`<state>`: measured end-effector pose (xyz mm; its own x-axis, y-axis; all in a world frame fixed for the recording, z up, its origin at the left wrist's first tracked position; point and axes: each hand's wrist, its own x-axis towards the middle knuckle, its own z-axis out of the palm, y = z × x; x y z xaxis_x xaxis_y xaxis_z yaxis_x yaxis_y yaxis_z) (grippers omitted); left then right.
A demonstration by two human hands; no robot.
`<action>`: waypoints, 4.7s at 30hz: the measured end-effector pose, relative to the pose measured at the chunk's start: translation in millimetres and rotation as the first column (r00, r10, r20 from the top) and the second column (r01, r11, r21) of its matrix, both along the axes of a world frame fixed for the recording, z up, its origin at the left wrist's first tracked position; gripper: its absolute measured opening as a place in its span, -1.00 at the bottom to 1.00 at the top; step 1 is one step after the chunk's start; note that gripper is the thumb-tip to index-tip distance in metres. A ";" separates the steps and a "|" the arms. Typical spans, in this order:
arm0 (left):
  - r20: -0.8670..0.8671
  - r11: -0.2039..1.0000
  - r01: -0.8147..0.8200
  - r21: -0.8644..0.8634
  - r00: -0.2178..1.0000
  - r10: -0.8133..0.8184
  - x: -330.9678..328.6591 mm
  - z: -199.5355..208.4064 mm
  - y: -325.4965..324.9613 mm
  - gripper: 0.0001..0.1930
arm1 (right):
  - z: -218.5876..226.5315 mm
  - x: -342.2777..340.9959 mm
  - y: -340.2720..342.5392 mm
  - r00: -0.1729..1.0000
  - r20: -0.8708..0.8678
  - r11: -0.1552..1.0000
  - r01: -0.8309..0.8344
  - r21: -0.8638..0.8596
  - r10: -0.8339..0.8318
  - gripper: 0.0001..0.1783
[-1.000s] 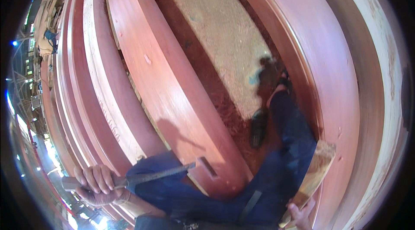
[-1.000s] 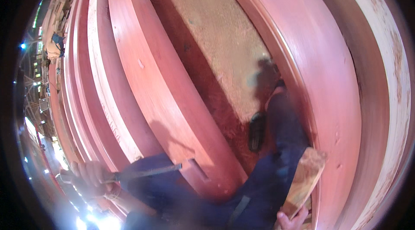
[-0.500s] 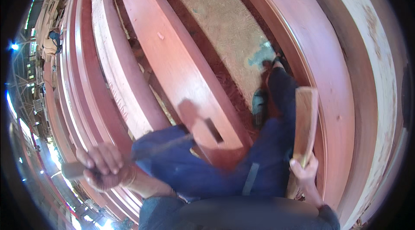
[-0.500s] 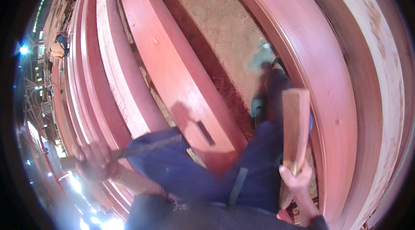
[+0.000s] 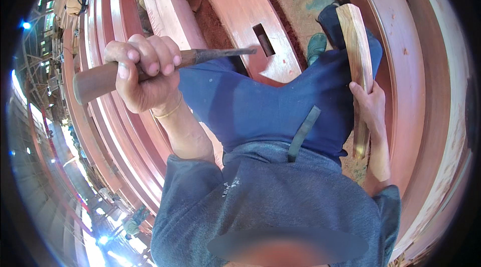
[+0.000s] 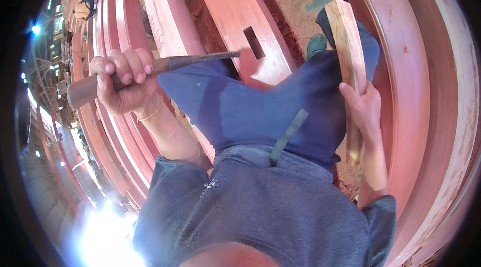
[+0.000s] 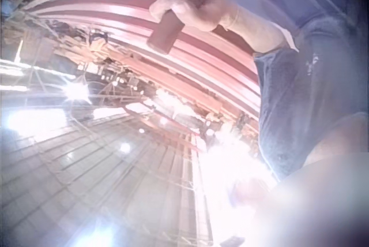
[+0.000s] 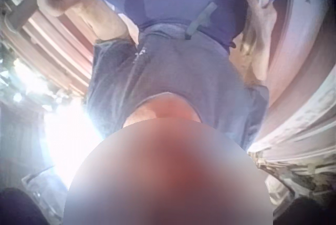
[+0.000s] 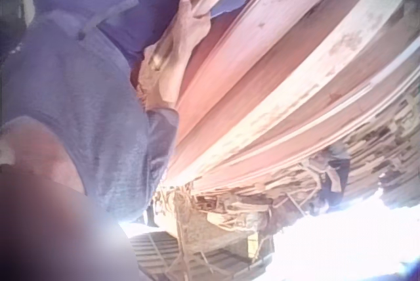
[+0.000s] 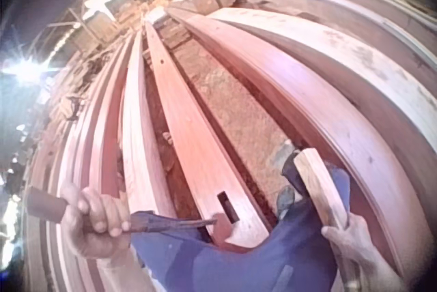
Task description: The person uses a chisel and mallet to shape a curved wooden piece. They repeatedly strike the chisel to remove wood shavings, repositioning the piece as needed to continue shaping its surface.
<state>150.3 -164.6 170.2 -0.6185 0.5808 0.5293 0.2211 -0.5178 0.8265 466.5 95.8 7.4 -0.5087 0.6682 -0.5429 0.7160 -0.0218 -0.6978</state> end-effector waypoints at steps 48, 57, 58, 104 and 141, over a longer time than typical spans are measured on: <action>-0.030 0.867 -0.104 -0.487 0.994 0.102 -22.8 -125.6 95.4 -0.82 | 94.8 -90.4 20.7 0.691 -0.718 0.986 0.040 0.162 0.090 -0.31; -0.239 0.781 -0.283 -0.557 0.955 0.175 -32.1 -156.9 101.5 -0.82 | 137.0 -108.7 38.7 0.627 -0.587 0.857 -0.327 0.399 0.513 -0.52; -0.160 0.751 -0.236 -0.617 0.972 0.174 -33.5 -158.2 99.7 -0.71 | 138.1 -110.8 39.1 0.646 -0.512 0.820 -0.376 0.432 0.566 -0.54; -0.344 0.870 -0.306 -0.386 0.923 0.172 -22.3 -163.3 100.5 -0.71 | 149.2 -111.9 28.5 0.667 -0.565 0.874 -0.353 0.334 0.486 -0.53; -0.215 0.820 -0.287 -0.495 0.955 0.204 -19.4 -170.4 101.9 -0.82 | 134.0 -112.0 17.8 0.569 -0.670 0.875 -0.231 0.426 0.477 -0.61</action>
<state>130.9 -62.6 -0.2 -0.7175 0.6328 0.2911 0.4218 0.0622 0.9046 354.5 113.7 141.4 -0.8721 0.3899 0.2958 -0.1382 0.3835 -0.9131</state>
